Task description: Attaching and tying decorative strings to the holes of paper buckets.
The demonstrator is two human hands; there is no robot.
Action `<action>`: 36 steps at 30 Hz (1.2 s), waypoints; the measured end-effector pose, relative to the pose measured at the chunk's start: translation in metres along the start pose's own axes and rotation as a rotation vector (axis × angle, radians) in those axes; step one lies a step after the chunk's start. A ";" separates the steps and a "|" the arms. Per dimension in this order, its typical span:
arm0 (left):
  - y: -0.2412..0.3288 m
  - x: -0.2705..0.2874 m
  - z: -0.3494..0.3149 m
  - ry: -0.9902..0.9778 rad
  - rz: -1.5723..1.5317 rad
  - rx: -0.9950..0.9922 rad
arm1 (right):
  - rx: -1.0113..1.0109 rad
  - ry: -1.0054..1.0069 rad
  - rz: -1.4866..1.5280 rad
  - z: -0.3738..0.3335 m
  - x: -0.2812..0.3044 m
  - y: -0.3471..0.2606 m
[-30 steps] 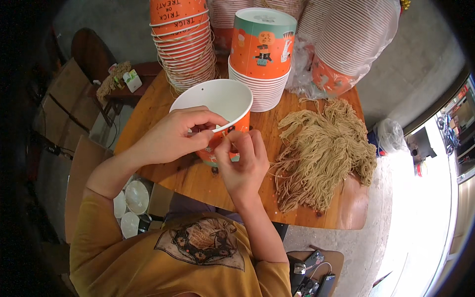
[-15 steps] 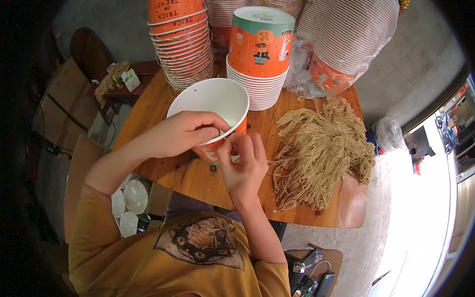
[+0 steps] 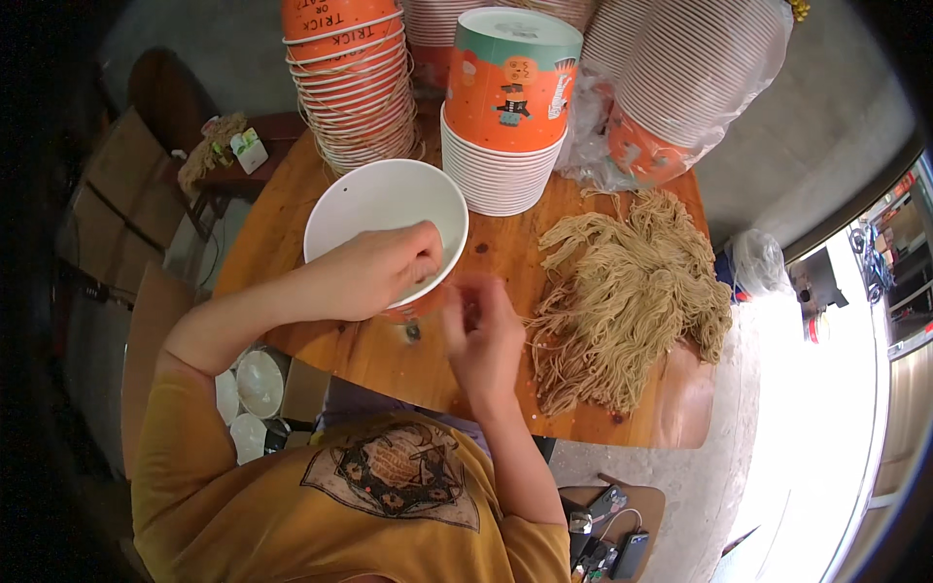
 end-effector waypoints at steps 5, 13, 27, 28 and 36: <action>-0.003 0.008 -0.001 0.254 0.170 -0.356 | -0.050 0.029 0.221 0.017 0.015 -0.001; -0.009 0.006 0.007 0.124 -0.436 -0.216 | -0.168 -0.267 0.327 0.034 -0.001 -0.009; -0.015 0.008 0.011 -0.123 -0.905 0.164 | -0.234 -0.338 0.479 0.042 0.035 -0.030; -0.015 0.007 0.010 -0.120 -0.908 0.163 | -0.283 -0.494 0.470 0.047 0.044 -0.037; -0.011 0.001 0.010 -0.182 -0.757 0.013 | -0.332 -0.556 0.613 0.080 0.028 -0.038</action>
Point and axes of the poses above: each hand's wrist, its own z-axis towards the middle knuckle, its own x-axis out of the back of the hand, y = z × x, the point moved 1 cm from there along z, towards the middle knuckle, and after that the axes turned 6 degrees about -z, right-handed, at the moved point
